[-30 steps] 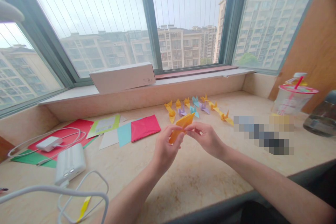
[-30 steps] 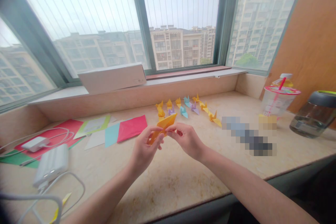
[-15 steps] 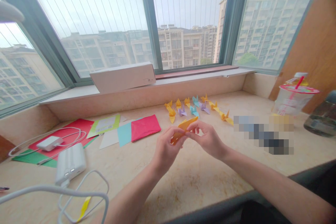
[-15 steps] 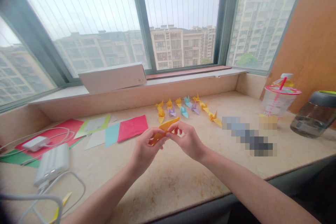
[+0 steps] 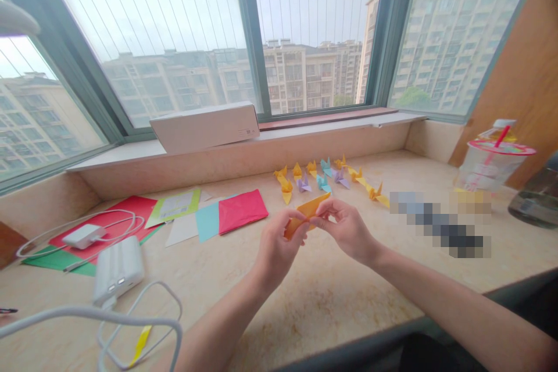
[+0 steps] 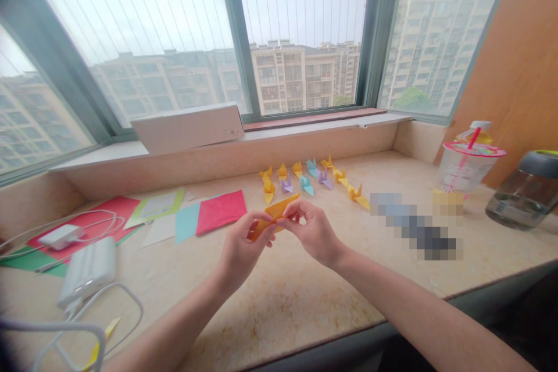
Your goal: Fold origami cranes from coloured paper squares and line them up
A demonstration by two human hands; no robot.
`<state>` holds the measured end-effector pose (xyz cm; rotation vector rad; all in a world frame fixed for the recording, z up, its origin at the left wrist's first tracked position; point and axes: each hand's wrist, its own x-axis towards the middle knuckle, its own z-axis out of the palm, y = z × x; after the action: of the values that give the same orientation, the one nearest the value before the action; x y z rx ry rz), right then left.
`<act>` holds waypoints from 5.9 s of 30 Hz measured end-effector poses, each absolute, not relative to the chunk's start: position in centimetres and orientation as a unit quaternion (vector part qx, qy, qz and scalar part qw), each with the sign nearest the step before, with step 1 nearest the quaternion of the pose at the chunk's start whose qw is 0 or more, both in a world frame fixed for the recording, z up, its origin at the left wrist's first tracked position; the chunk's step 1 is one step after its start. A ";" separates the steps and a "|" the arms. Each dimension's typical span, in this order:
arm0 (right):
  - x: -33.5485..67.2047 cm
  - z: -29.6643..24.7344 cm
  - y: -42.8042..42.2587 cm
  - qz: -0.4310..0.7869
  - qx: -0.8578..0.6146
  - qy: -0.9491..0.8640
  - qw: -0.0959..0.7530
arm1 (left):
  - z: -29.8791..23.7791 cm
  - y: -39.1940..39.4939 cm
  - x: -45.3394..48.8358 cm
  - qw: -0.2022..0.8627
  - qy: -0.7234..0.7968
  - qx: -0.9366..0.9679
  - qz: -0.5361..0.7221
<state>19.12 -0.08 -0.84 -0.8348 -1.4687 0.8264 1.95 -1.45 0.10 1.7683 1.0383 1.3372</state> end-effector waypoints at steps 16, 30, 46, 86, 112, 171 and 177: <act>19.1 -0.6 -0.2 0.341 -0.371 -0.641 0.579 | 0.6 -1.6 2.1 0.385 0.411 0.647 0.514; 19.1 -0.8 0.1 0.397 -0.331 -0.613 0.598 | 0.7 -1.7 2.1 0.368 0.422 0.637 0.529; 19.4 0.7 0.1 0.504 -0.315 -0.569 0.569 | 1.1 -1.7 2.0 0.389 0.400 0.644 0.523; 19.4 -0.3 -0.1 0.403 -0.398 -0.613 0.551 | 0.3 -1.3 1.9 0.392 0.435 0.656 0.477; 19.5 -0.3 -0.9 0.174 -0.307 -0.761 0.544 | 0.6 -1.2 2.2 0.510 0.399 0.573 0.503; 19.4 -0.6 -1.2 0.041 -0.316 -0.794 0.518 | 1.0 -1.9 2.5 0.469 0.429 0.570 0.521; 19.6 -0.7 -1.1 0.016 -0.305 -0.816 0.491 | 1.4 -1.8 2.2 0.491 0.416 0.555 0.528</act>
<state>19.65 -1.07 -0.69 -0.7400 -1.9815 0.0385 2.22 -1.76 1.44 1.3467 1.0092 1.2816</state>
